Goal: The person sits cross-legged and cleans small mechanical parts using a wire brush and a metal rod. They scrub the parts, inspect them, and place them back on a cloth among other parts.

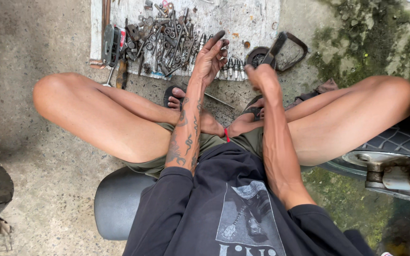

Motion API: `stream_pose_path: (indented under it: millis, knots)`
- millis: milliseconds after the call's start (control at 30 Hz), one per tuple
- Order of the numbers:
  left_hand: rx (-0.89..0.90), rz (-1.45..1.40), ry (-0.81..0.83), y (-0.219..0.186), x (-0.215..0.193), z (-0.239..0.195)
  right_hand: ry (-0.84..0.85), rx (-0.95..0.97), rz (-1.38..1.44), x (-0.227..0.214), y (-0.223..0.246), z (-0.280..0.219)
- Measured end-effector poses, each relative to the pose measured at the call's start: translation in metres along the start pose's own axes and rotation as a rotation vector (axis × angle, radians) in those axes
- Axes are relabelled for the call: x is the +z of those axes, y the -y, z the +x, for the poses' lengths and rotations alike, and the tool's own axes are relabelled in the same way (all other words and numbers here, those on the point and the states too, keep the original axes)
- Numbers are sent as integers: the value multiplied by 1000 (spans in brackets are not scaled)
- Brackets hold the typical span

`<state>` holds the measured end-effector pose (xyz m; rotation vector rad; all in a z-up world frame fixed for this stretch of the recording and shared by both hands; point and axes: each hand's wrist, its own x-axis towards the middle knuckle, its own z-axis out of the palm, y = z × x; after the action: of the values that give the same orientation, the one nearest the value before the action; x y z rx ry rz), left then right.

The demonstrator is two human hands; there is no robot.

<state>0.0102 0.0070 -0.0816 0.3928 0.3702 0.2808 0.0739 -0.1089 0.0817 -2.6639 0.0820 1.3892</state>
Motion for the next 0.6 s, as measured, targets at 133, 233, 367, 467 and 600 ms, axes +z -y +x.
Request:
stream_pose_path:
  millis: [133, 233, 367, 467, 600]
  knots:
    - [10, -120, 128, -1, 7, 0, -191, -23, 84, 14, -34, 80]
    - [71, -125, 309, -16, 34, -16, -254, 30, 388, 39, -37, 112]
    - [103, -84, 342, -27, 48, -29, -302, 147, 920, 36, -28, 102]
    - [115, -22, 288, -36, 54, -29, -301, 83, 1077, 18, -25, 88]
    - [138, 72, 120, -38, 52, -22, -428, -304, 1064, 9, -15, 45]
